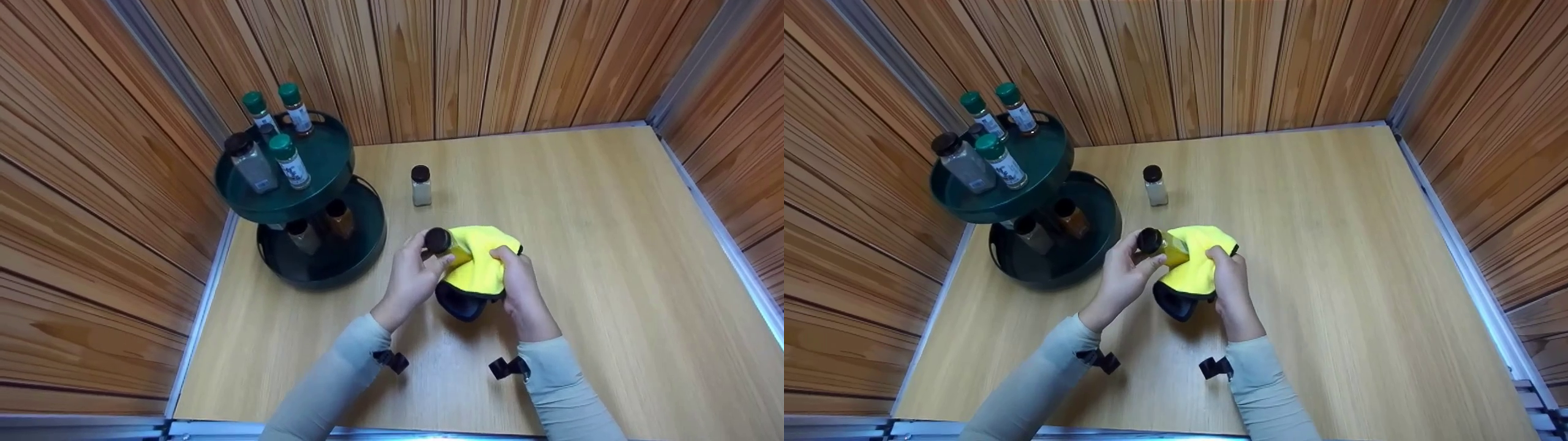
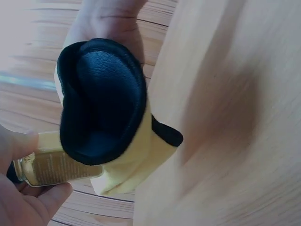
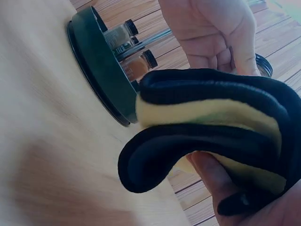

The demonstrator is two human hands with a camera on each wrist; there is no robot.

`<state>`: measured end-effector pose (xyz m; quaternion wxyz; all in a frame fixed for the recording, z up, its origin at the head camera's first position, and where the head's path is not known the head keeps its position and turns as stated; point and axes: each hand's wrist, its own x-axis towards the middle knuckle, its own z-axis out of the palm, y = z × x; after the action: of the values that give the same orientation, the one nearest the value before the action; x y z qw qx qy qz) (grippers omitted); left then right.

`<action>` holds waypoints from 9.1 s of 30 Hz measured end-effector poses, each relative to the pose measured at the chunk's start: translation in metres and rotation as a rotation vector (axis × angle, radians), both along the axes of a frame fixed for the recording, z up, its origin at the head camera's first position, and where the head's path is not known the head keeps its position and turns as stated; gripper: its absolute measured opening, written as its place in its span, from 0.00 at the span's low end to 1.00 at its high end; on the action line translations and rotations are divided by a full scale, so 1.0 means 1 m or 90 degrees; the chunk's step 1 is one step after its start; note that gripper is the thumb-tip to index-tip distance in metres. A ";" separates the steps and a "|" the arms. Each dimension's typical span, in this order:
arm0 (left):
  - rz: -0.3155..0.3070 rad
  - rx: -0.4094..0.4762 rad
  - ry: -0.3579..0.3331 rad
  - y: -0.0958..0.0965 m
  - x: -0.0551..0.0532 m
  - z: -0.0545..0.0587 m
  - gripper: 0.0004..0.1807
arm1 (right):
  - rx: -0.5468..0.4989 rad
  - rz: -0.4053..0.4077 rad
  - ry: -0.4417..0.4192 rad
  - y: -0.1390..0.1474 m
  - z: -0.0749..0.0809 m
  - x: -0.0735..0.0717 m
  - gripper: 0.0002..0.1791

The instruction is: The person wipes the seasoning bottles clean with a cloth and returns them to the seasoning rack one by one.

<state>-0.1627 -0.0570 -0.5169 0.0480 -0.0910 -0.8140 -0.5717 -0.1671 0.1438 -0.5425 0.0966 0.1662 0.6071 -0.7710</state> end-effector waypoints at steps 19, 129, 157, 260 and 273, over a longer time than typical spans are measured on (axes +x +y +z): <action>0.018 -0.072 0.011 -0.018 -0.003 -0.001 0.22 | 0.137 -0.098 0.090 0.019 0.012 -0.003 0.12; 0.310 -0.180 -0.013 -0.213 -0.029 -0.046 0.17 | 0.104 -0.087 0.063 0.036 0.005 0.000 0.16; 0.342 -0.255 -0.018 -0.193 -0.012 -0.021 0.30 | 0.108 -0.083 0.068 0.039 0.008 0.008 0.15; 0.092 -0.050 -0.167 -0.027 -0.201 -0.058 0.32 | 0.093 -0.103 0.108 0.029 0.008 0.008 0.15; 0.098 -0.089 -0.137 -0.024 -0.184 -0.051 0.24 | 0.095 -0.102 0.089 0.023 0.006 0.015 0.14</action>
<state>-0.3462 -0.0805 -0.5677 -0.0025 0.0301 -0.8569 -0.5146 -0.1522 0.1670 -0.5367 -0.0204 0.1667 0.6529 -0.7386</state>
